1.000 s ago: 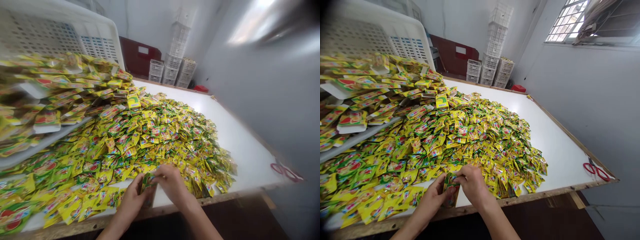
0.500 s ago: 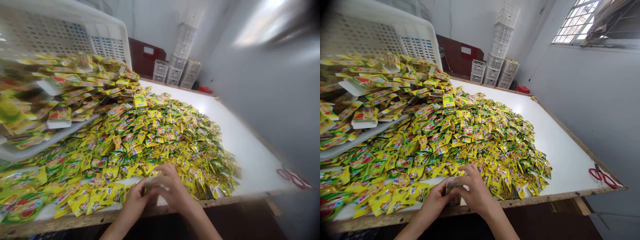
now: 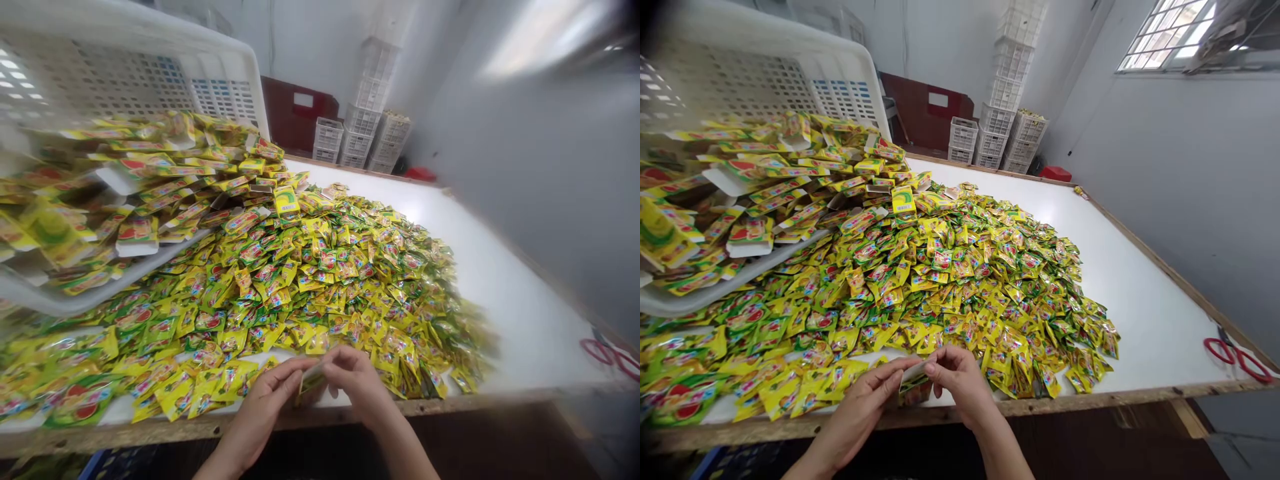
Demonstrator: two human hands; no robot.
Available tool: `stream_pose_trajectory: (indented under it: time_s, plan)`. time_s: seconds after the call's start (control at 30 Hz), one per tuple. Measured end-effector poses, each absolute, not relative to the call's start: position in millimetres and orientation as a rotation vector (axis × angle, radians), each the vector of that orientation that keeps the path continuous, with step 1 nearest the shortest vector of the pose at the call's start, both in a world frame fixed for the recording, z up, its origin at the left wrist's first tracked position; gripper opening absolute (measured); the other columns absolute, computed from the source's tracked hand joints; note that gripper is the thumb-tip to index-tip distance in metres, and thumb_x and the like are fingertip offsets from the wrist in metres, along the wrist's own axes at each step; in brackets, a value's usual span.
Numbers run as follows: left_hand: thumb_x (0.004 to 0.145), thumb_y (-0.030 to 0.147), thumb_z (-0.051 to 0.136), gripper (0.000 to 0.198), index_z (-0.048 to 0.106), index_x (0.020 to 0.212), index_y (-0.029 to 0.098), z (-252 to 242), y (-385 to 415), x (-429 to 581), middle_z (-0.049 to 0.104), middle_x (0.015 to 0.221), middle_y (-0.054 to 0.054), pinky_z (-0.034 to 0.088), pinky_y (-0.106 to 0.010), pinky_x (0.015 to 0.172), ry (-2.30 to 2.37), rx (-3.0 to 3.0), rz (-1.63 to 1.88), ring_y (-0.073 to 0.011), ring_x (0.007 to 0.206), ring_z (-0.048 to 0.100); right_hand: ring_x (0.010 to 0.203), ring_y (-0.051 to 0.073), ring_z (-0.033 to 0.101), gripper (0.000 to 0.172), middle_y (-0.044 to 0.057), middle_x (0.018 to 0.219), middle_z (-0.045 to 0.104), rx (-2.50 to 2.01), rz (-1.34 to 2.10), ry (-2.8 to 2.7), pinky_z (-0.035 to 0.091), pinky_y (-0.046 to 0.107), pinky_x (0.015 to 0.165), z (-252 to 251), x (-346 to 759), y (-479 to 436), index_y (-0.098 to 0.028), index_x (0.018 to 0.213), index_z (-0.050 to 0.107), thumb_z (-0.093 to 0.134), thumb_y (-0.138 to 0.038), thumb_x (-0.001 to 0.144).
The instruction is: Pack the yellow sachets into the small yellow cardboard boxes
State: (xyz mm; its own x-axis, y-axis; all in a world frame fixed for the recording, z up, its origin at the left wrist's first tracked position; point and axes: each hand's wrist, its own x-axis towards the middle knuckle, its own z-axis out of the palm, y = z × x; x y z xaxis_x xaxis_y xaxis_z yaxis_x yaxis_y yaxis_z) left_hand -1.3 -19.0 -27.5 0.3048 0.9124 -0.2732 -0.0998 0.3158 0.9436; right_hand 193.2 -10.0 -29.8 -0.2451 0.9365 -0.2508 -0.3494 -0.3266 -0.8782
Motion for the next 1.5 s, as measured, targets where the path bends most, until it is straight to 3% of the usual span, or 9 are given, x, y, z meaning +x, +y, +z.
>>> stream_pose_trajectory:
  time_s: [0.4, 0.53, 0.6, 0.73, 0.97, 1.07, 1.23, 1.37, 1.5]
  plan:
    - [0.082, 0.032, 0.068, 0.017, 0.078, 0.094, 0.027, -18.3, 1.4, -10.9, 0.076, 0.097, -0.005, 0.053, -0.030, 0.085, 1.170, 1.562, 0.901, -0.0220, 0.093, 0.069, 0.053, 0.009, 0.051, 0.025, 0.001, 0.071, 0.061, -1.002, 1.795, -0.811, 0.046, 0.023, 0.053, -28.6, 189.0, -12.8, -0.016, 0.084, 0.072, 0.077, -0.038, 0.075]
    - [0.081, 0.031, 0.067, 0.016, 0.079, 0.088, 0.022, -15.9, 18.8, -5.0, 0.077, 0.086, -0.005, 0.056, -0.029, 0.077, 1.090, 1.458, 0.787, -0.0213, 0.082, 0.071, 0.042, 0.005, 0.038, 0.016, -0.004, 0.060, 0.055, -1.145, 1.724, -0.887, 0.032, 0.017, 0.037, -25.4, 181.3, -5.5, -0.017, 0.077, 0.072, 0.078, -0.030, 0.071]
    - [0.078, 0.032, 0.071, 0.017, 0.078, 0.087, 0.021, -21.6, 24.9, -0.6, 0.078, 0.087, -0.005, 0.057, -0.030, 0.078, 1.154, 1.295, 0.885, -0.0219, 0.083, 0.071, 0.041, 0.004, 0.038, 0.015, -0.004, 0.061, 0.056, -1.199, 1.553, -0.945, 0.030, 0.017, 0.036, -26.7, 176.6, 1.5, -0.018, 0.081, 0.074, 0.076, -0.031, 0.073]
    - [0.078, 0.037, 0.072, 0.021, 0.079, 0.089, 0.021, -35.3, 25.9, 3.3, 0.078, 0.097, -0.006, 0.055, -0.031, 0.087, 1.262, 1.191, 1.033, -0.0232, 0.093, 0.070, 0.049, 0.007, 0.051, 0.024, 0.003, 0.082, 0.066, -1.166, 1.423, -1.040, 0.042, 0.021, 0.043, -34.2, 172.0, 12.5, -0.020, 0.090, 0.079, 0.072, -0.040, 0.079]
    - [0.080, 0.038, 0.070, 0.036, 0.071, 0.112, 0.019, -41.4, 21.0, 3.9, 0.075, 0.101, -0.007, 0.057, -0.035, 0.085, 1.179, 1.079, 0.945, -0.0239, 0.095, 0.069, 0.047, 0.011, 0.054, 0.033, 0.000, 0.059, 0.064, -1.188, 1.545, -0.881, 0.045, 0.023, 0.045, -44.3, 169.2, 18.8, -0.016, 0.080, 0.076, 0.085, -0.042, 0.063]
    - [0.082, 0.036, 0.068, 0.023, 0.073, 0.097, 0.019, -40.9, 23.6, 2.7, 0.075, 0.089, -0.004, 0.056, -0.030, 0.078, 1.167, 1.210, 0.923, -0.0205, 0.084, 0.069, 0.046, 0.012, 0.055, 0.032, 0.000, 0.057, 0.062, -1.198, 1.511, -0.876, 0.045, 0.023, 0.043, -45.1, 168.0, 19.0, -0.015, 0.073, 0.075, 0.087, -0.042, 0.061]
    - [0.084, 0.031, 0.067, 0.011, 0.076, 0.084, 0.023, -46.3, 18.7, -4.4, 0.075, 0.096, -0.005, 0.053, -0.032, 0.088, 1.128, 1.535, 1.008, -0.0219, 0.095, 0.068, 0.059, 0.015, 0.060, 0.020, 0.004, 0.078, 0.064, -1.145, 1.294, -1.126, 0.048, 0.025, 0.046, -44.3, 171.6, -2.8, -0.020, 0.079, 0.077, 0.077, -0.040, 0.076]
    - [0.085, 0.029, 0.066, 0.012, 0.074, 0.093, 0.024, -51.7, 7.3, -6.6, 0.073, 0.099, -0.006, 0.053, -0.032, 0.087, 1.078, 1.706, 0.986, -0.0215, 0.095, 0.067, 0.081, 0.020, 0.063, 0.014, 0.006, 0.085, 0.067, -1.151, 1.102, -1.445, 0.051, 0.029, 0.063, -34.6, 185.2, -6.6, -0.024, 0.087, 0.077, 0.068, -0.034, 0.087]
    - [0.090, 0.031, 0.058, 0.026, 0.070, 0.113, 0.029, -45.2, 3.6, -1.7, 0.070, 0.101, -0.006, 0.051, -0.032, 0.086, 1.120, 1.791, 0.804, -0.0218, 0.097, 0.064, 0.080, 0.019, 0.060, 0.014, 0.004, 0.083, 0.065, -1.251, 0.794, -1.520, 0.049, 0.033, 0.075, -5.3, 199.4, 58.0, -0.024, 0.085, 0.075, 0.063, -0.030, 0.089]
